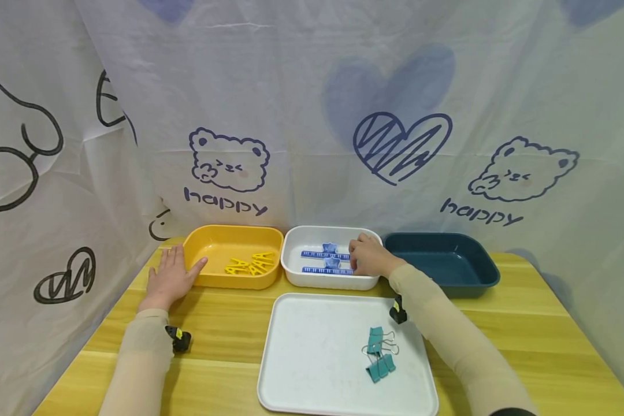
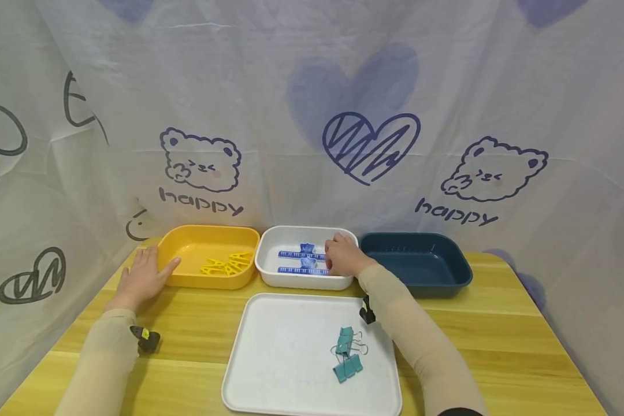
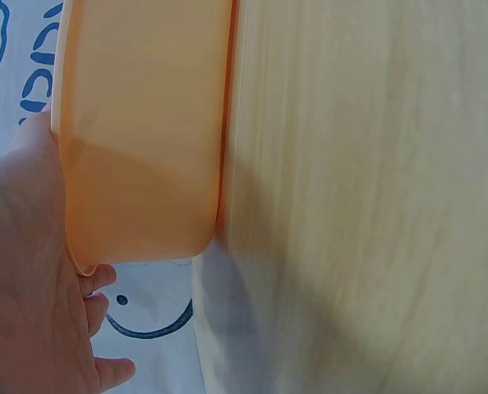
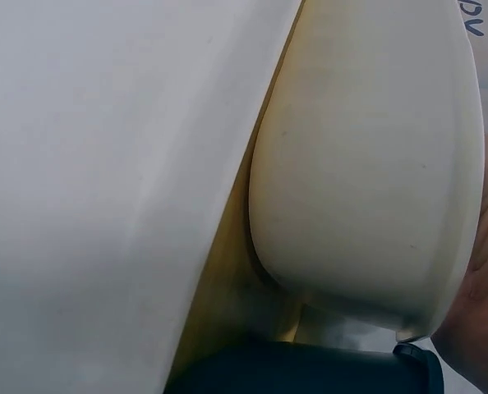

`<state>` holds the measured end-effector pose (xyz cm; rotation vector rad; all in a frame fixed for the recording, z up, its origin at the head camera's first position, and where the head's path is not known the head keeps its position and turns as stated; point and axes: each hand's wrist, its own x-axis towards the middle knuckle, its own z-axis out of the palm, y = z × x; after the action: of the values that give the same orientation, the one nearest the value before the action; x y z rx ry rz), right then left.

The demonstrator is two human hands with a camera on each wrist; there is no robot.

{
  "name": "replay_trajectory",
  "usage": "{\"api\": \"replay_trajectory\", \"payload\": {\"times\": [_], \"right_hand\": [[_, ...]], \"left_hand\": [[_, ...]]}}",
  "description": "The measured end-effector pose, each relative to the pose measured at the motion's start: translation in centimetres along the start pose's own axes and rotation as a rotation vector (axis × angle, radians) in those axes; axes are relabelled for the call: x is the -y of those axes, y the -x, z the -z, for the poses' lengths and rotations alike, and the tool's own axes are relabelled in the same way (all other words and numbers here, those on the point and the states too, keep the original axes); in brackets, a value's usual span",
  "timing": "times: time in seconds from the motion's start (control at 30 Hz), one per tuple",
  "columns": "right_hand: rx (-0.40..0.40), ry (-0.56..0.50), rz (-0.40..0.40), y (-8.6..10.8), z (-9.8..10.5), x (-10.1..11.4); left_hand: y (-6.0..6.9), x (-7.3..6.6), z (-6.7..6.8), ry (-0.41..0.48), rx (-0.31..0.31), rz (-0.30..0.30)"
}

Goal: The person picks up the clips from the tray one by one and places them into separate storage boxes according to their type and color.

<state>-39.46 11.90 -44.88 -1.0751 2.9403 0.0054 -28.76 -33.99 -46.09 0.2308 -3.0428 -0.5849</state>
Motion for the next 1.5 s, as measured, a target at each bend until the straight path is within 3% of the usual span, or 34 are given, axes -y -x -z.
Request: {"api": "replay_trajectory", "payload": {"times": [0.23, 0.5, 1.0, 1.27, 1.5], "right_hand": [[-0.019, -0.008, 0.003, 0.1, 0.0, -0.3], [-0.086, -0.042, 0.034, 1.6, 0.9, 0.0], [-0.177, -0.099, 0.018, 5.8, 2.7, -0.3], [-0.283, -0.16, 0.091, 8.8, 2.9, 0.0], [-0.267, -0.187, 0.127, 11.1, 2.7, 0.5]], "left_hand": [[0.0, -0.1, 0.0, 0.006, 0.002, 0.0], [0.1, -0.2, 0.0, 0.0, 0.003, -0.003], [0.2, -0.3, 0.4, 0.011, 0.014, 0.005], [0.3, -0.2, 0.2, 0.016, 0.014, -0.001], [0.3, -0.2, 0.2, 0.015, 0.014, -0.002]]}}
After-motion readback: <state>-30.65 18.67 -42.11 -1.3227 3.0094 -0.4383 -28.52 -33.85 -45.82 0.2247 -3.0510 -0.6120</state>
